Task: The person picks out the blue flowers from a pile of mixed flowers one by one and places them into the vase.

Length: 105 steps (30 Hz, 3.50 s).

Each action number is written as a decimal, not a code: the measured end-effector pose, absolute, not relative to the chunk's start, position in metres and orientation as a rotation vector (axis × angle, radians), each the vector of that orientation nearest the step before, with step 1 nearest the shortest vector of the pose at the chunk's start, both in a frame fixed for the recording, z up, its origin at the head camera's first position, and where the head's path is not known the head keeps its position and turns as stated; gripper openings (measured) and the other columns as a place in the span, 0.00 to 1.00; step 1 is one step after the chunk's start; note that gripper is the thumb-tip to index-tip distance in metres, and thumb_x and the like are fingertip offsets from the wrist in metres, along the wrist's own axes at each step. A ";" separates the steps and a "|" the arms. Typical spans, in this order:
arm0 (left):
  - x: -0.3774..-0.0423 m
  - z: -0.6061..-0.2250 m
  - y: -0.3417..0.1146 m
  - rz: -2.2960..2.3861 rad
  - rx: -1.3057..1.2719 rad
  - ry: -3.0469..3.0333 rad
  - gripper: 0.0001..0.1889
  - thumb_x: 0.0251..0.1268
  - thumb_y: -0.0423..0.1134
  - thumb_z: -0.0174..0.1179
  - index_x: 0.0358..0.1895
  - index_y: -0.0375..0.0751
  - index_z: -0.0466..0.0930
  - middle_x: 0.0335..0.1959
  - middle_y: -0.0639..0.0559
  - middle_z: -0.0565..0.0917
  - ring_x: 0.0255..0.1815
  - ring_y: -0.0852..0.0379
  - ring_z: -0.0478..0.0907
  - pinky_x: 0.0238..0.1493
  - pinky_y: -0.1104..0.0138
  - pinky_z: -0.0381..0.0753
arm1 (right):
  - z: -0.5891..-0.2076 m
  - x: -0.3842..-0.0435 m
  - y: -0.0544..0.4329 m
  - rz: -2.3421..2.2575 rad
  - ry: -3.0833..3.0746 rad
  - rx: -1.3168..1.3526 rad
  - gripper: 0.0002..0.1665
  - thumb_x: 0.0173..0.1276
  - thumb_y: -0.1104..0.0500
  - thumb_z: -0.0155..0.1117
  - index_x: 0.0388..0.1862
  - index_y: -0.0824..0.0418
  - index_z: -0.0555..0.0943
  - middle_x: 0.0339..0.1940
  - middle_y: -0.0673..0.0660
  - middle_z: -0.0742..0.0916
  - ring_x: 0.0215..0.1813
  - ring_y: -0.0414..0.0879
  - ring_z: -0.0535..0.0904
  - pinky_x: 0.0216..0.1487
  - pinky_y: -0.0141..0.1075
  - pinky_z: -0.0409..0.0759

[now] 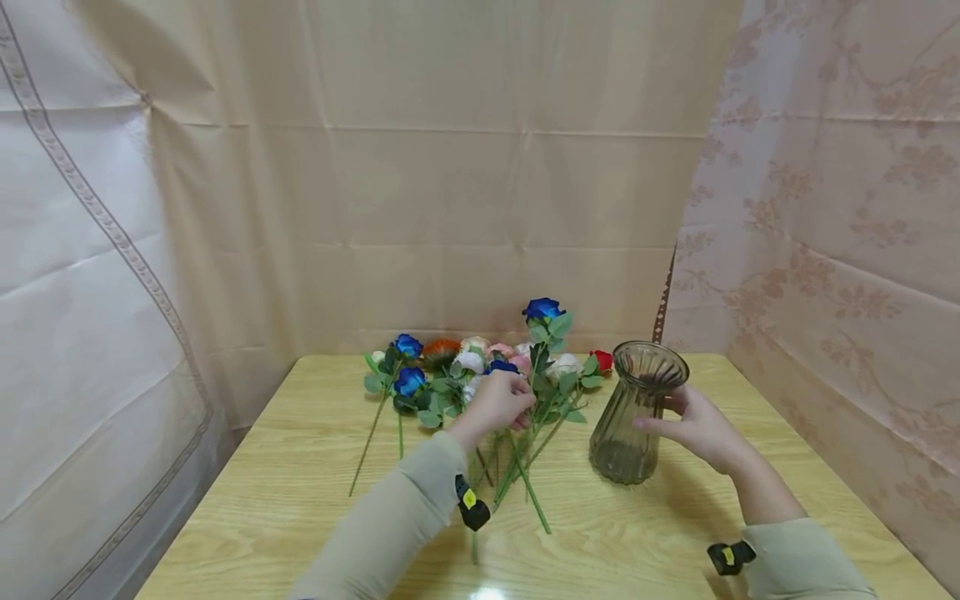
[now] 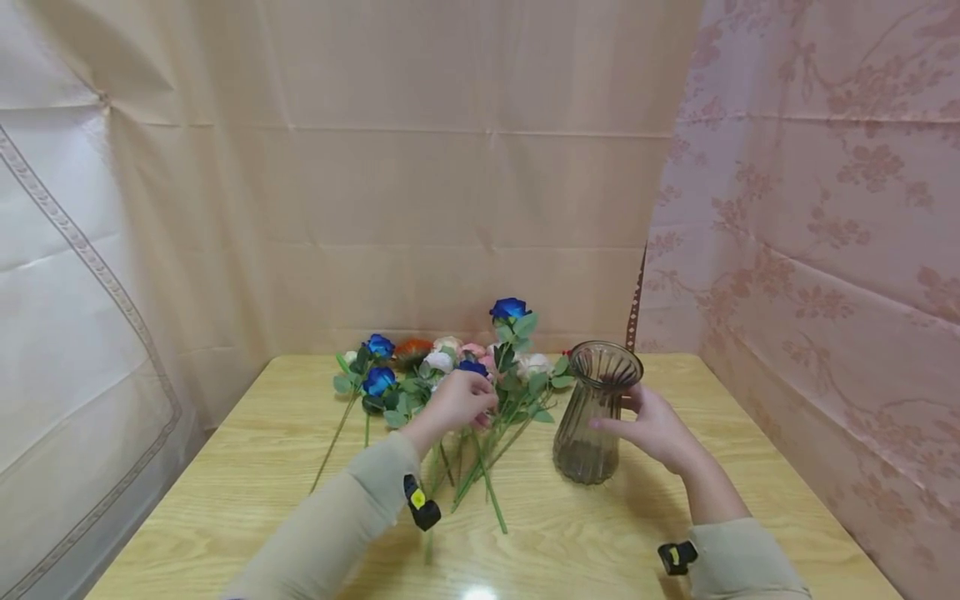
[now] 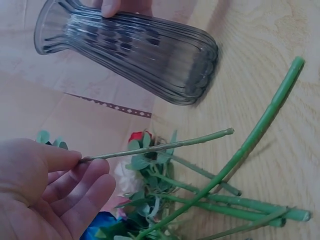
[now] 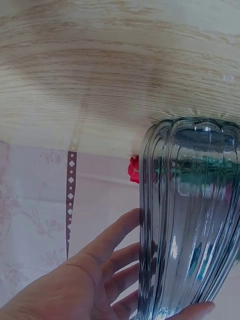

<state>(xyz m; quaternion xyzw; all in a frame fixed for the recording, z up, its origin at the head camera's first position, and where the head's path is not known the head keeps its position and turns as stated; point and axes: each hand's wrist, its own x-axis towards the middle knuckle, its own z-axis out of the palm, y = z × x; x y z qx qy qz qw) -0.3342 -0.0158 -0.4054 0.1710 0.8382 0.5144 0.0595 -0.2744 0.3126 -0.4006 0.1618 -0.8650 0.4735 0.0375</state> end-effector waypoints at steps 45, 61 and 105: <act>-0.313 -0.386 -0.075 1.661 0.603 2.692 0.03 0.74 0.40 0.63 0.41 0.46 0.83 0.35 0.50 0.85 0.33 0.45 0.86 0.35 0.54 0.87 | -0.402 -0.275 0.315 1.452 -2.645 0.528 0.50 0.66 0.52 0.76 0.79 0.64 0.59 0.72 0.73 0.70 0.71 0.75 0.63 0.63 0.71 0.65; -0.311 -0.393 -0.102 1.755 0.599 2.781 0.07 0.70 0.41 0.68 0.43 0.42 0.89 0.39 0.54 0.87 0.29 0.55 0.87 0.31 0.63 0.86 | -0.404 -0.276 0.315 1.446 -2.656 0.531 0.50 0.67 0.52 0.75 0.79 0.64 0.60 0.73 0.72 0.70 0.72 0.74 0.64 0.64 0.70 0.66; -0.292 -0.397 -0.120 1.808 0.682 2.752 0.07 0.70 0.40 0.68 0.44 0.41 0.89 0.34 0.45 0.88 0.26 0.56 0.85 0.29 0.63 0.85 | -0.397 -0.270 0.317 1.295 -2.711 0.491 0.50 0.67 0.46 0.74 0.78 0.63 0.61 0.70 0.73 0.72 0.69 0.75 0.67 0.59 0.69 0.71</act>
